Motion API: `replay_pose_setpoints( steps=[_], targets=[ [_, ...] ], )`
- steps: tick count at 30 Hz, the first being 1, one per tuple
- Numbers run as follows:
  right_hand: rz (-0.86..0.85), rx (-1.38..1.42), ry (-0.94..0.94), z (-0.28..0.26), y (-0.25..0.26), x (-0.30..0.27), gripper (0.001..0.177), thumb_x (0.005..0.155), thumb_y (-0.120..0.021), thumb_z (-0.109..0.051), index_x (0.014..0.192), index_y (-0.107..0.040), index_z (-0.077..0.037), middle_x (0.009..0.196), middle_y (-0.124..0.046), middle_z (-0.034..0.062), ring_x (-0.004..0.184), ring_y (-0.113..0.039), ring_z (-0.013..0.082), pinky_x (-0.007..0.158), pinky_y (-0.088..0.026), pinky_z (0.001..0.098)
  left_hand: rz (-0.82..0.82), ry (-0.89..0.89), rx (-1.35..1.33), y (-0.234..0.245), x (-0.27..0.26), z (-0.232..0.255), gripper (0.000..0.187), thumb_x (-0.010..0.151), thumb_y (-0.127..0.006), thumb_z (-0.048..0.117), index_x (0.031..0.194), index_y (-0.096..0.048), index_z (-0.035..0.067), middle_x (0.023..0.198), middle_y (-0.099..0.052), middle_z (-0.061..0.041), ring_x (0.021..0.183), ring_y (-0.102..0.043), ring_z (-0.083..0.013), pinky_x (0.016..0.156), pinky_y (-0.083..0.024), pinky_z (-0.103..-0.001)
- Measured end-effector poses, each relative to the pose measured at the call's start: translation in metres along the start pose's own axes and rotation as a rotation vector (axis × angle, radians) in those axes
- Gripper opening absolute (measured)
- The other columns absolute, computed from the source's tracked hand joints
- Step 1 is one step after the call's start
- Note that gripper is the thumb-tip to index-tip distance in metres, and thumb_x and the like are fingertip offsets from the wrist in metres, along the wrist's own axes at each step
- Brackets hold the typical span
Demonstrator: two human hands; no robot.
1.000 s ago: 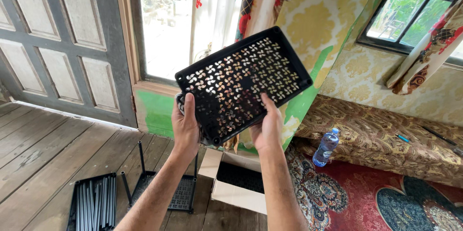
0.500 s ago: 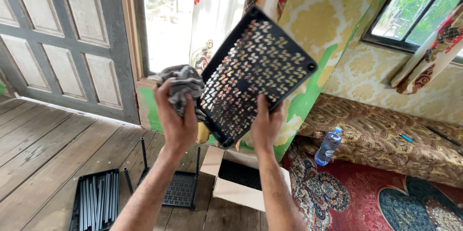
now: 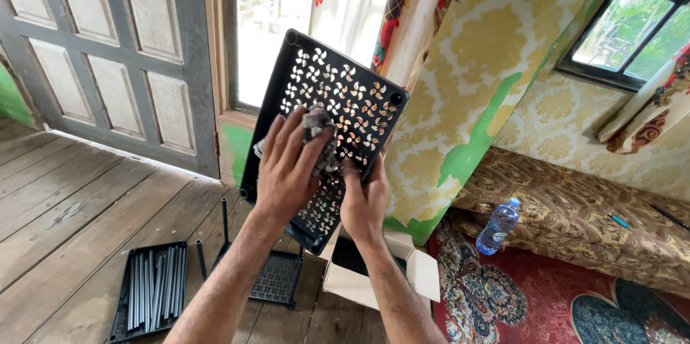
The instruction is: The person assembles a small black plastic stand by inserting metal rods into a perforated tray and attaching legs. They wipe the tray with a cloth, insert rods into corner holes, and place the tray onto the leg frame.
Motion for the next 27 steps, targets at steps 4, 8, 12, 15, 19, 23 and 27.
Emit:
replay_pose_setpoints(
  steps=[4, 8, 12, 15, 19, 23, 27],
  targets=[
    [0.02, -0.103, 0.001, 0.003, 0.006, 0.0, 0.032, 0.104, -0.059, -0.012, 0.132, -0.059, 0.004, 0.117, -0.072, 0.012, 0.106, -0.066, 0.0166, 0.092, -0.052, 0.0307, -0.03, 0.08, 0.104, -0.013, -0.013, -0.038, 0.053, 0.098, -0.058, 0.005, 0.149, -0.051, 0.014, 0.155, -0.051, -0.015, 0.15, -0.042, -0.0334, 0.126, -0.031, -0.058],
    [0.041, -0.164, -0.035, 0.013, 0.011, 0.002, 0.037, 0.103, -0.057, -0.021, 0.132, -0.06, 0.001, 0.108, -0.075, 0.0098, 0.083, -0.065, 0.0131, 0.073, -0.055, 0.0314, -0.059, 0.119, 0.061, -0.03, -0.033, -0.053, 0.055, 0.1, -0.06, 0.014, 0.153, -0.044, 0.012, 0.154, -0.05, -0.018, 0.148, -0.041, -0.0352, 0.12, -0.034, -0.059],
    [0.183, -0.022, -0.125, 0.028, 0.028, 0.013, 0.038, 0.101, -0.059, -0.024, 0.128, -0.063, 0.003, 0.101, -0.07, 0.013, 0.067, -0.057, 0.0136, 0.052, -0.049, 0.0345, -0.172, 0.112, 0.144, -0.051, -0.047, -0.044, 0.061, 0.091, -0.058, 0.014, 0.15, -0.042, 0.013, 0.147, -0.052, -0.017, 0.139, -0.046, -0.0339, 0.112, -0.037, -0.06],
    [0.229, -0.027, 0.062, 0.011, 0.044, 0.024, 0.032, 0.104, -0.059, -0.022, 0.125, -0.062, 0.003, 0.104, -0.069, 0.0085, 0.083, -0.065, 0.0128, 0.071, -0.056, 0.0299, -0.207, 0.091, 0.058, -0.054, -0.052, -0.031, 0.058, 0.096, -0.059, 0.019, 0.151, -0.041, 0.009, 0.138, -0.054, -0.02, 0.134, -0.047, -0.0355, 0.109, -0.039, -0.058],
    [0.27, -0.065, 0.176, -0.004, 0.051, 0.025, 0.03, 0.107, -0.06, -0.016, 0.127, -0.061, 0.005, 0.113, -0.067, 0.0088, 0.101, -0.062, 0.0143, 0.09, -0.05, 0.0278, -0.291, 0.103, -0.038, -0.057, -0.053, -0.014, 0.064, 0.09, -0.061, 0.015, 0.15, -0.04, 0.004, 0.133, -0.052, -0.023, 0.131, -0.047, -0.0398, 0.111, -0.04, -0.057],
    [0.319, -0.043, 0.183, -0.005, 0.052, 0.026, 0.028, 0.108, -0.06, -0.015, 0.126, -0.061, 0.006, 0.114, -0.065, 0.0097, 0.104, -0.061, 0.0165, 0.091, -0.051, 0.0283, -0.311, 0.135, -0.163, -0.055, -0.049, -0.003, 0.064, 0.089, -0.06, 0.009, 0.15, -0.041, 0.001, 0.131, -0.053, -0.023, 0.129, -0.049, -0.0404, 0.111, -0.041, -0.057],
    [0.361, -0.038, 0.206, -0.001, 0.059, 0.028, 0.031, 0.108, -0.059, -0.016, 0.129, -0.058, 0.006, 0.119, -0.066, 0.0106, 0.107, -0.063, 0.0181, 0.094, -0.052, 0.0291, -0.365, 0.144, -0.298, -0.056, -0.044, 0.019, 0.057, 0.09, -0.063, 0.009, 0.145, -0.046, 0.001, 0.126, -0.055, -0.022, 0.122, -0.052, -0.0384, 0.107, -0.044, -0.056]
  ],
)
Point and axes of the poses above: each hand's wrist, its own x-axis towards the middle knuckle, its own y-axis out of the back of the hand, z = x × y, the point moved 7 cm from there along x, towards the middle knuckle
